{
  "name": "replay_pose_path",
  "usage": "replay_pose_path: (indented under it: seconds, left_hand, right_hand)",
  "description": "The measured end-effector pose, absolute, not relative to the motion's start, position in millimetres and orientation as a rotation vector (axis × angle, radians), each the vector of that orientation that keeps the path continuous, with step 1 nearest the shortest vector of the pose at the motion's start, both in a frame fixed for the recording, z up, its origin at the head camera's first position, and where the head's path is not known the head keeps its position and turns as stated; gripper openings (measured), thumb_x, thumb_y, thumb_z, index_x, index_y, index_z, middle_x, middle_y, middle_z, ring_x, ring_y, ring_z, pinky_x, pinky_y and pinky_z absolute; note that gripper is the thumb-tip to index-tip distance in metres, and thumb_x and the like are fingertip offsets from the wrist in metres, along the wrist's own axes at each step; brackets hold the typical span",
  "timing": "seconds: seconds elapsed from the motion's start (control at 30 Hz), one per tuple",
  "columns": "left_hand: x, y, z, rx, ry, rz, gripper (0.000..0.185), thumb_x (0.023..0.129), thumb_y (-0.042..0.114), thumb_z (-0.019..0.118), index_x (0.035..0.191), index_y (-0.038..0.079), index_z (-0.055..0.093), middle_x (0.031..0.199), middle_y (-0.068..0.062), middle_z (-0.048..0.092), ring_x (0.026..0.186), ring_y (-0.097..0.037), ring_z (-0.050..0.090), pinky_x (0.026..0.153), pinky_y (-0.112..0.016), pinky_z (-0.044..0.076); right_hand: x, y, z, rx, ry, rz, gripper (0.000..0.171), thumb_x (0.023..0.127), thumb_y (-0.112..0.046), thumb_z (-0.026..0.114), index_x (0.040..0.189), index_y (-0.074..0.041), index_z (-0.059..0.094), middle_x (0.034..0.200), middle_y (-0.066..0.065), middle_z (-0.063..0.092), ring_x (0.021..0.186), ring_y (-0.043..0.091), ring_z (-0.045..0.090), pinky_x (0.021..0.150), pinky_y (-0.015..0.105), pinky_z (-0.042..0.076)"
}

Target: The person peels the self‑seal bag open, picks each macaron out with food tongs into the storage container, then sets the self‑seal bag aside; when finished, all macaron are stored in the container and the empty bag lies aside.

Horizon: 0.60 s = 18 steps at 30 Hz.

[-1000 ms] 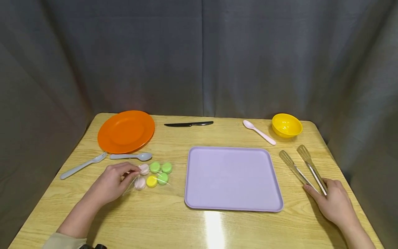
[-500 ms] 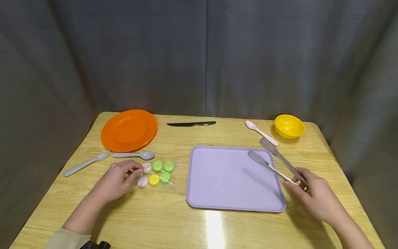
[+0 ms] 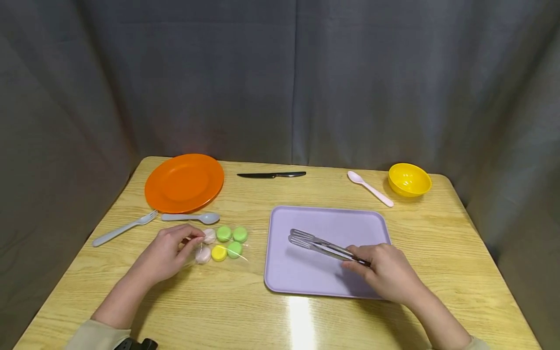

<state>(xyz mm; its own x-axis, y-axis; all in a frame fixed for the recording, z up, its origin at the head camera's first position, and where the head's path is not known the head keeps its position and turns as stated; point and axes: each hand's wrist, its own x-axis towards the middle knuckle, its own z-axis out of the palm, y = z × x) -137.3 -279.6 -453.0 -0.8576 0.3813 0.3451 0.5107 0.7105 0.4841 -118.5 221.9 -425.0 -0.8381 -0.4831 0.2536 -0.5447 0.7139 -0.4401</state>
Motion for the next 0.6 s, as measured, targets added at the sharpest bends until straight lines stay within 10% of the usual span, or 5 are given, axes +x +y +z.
replay_pose_path:
  seconds: [0.2,0.6]
  left_hand:
    - [-136.9,-278.2,-451.4,-0.706,-2.688,-0.851,0.005,0.103,0.010,0.072,0.106,0.012,0.075,0.100,0.005,0.074,0.084,-0.007,0.065,0.072,-0.032,0.058]
    - [-138.1,-277.1,-450.5,-0.707,-2.678,-0.864,0.006,0.102,0.009,0.073,0.106,0.013,0.075,0.100,0.005,0.074,0.084,-0.007,0.065,0.072,-0.033,0.059]
  right_hand:
    - [-126.7,186.8,-430.4,0.943,-2.830,0.765,0.009,0.096,-0.027,0.082,0.104,-0.022,0.083,0.079,-0.020,0.067,0.061,-0.001,0.046,0.053,0.026,0.037]
    - [-145.6,137.3,-438.8,1.099,-2.777,0.614,0.017,0.096,-0.030,0.080,0.085,-0.029,0.068,0.066,-0.019,0.050,0.061,0.005,0.048,0.054,0.033,0.043]
